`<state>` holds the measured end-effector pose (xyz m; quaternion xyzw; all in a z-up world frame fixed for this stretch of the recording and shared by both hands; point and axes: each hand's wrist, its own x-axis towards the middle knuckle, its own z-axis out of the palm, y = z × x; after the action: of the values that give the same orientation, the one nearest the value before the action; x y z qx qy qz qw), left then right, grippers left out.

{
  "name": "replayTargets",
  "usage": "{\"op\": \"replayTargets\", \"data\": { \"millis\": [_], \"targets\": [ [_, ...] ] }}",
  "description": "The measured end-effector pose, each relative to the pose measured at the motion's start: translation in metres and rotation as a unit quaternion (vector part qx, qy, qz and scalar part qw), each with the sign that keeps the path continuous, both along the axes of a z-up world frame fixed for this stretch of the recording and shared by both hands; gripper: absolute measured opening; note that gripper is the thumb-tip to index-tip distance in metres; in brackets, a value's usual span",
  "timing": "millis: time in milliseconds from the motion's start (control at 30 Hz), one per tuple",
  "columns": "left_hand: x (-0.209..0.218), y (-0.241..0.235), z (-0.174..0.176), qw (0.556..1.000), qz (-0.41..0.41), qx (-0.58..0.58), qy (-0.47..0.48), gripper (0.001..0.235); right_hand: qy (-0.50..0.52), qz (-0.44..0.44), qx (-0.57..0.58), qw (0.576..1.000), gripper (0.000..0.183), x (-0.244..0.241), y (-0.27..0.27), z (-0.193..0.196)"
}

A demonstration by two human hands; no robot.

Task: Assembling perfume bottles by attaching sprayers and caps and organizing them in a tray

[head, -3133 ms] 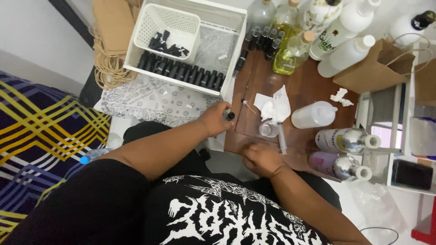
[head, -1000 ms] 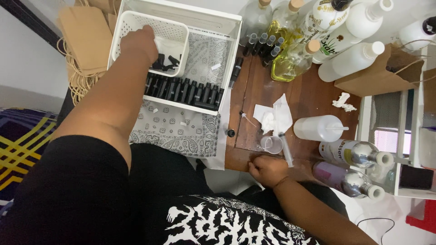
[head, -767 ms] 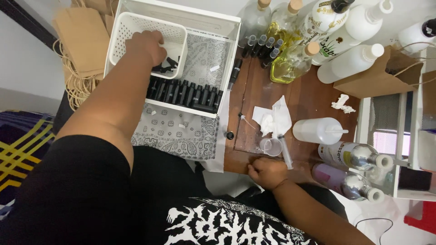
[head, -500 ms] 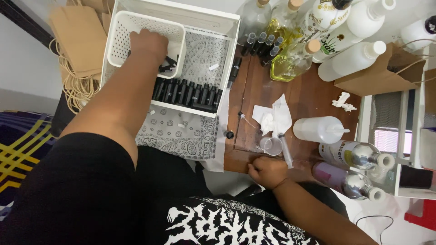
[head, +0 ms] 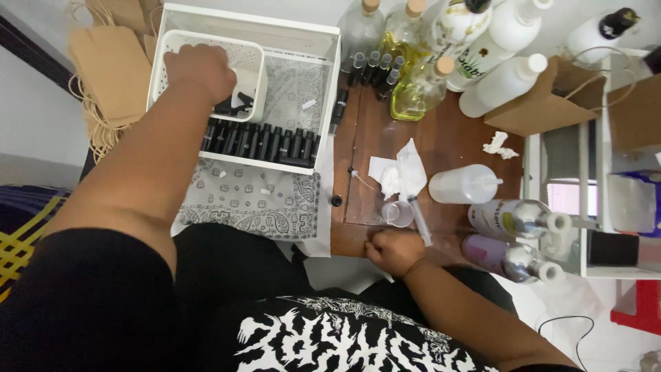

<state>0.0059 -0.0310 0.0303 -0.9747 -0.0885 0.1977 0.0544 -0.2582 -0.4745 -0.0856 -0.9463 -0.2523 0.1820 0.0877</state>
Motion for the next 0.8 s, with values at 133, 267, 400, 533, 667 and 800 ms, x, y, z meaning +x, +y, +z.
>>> {"op": "replayTargets", "data": {
  "millis": [133, 267, 400, 533, 667, 800],
  "targets": [
    [-0.023, 0.019, -0.012, 0.991, -0.010, -0.039, -0.127, 0.031, 0.084, -0.023, -0.040, 0.995, 0.036, 0.006, 0.005, 0.014],
    [-0.101, -0.037, 0.059, 0.902, 0.109, -0.338, -0.245, 0.029, 0.097, -0.048, -0.035, 0.993, 0.039, 0.007, 0.002, 0.006],
    [-0.197, -0.109, 0.121, 0.607, 0.372, -0.689, -0.139, 0.025, 0.171, -0.063, -0.002, 0.983, 0.032, 0.002, 0.001, 0.008],
    [-0.268, -0.143, 0.165, 0.801, 0.185, -0.569, 0.012, 0.032, 0.063, -0.102, 0.176, 0.977, 0.013, -0.008, 0.005, 0.026],
    [-0.302, -0.157, 0.133, 0.701, -0.053, -0.711, -0.004, 0.022, 0.000, -0.045, 0.495, 0.868, 0.029, -0.015, 0.023, 0.145],
    [-0.324, -0.180, 0.128, 0.720, -0.150, -0.677, -0.014, 0.023, 0.006, 0.033, 0.643, 0.765, 0.032, -0.039, 0.036, 0.214]
  ]
}}
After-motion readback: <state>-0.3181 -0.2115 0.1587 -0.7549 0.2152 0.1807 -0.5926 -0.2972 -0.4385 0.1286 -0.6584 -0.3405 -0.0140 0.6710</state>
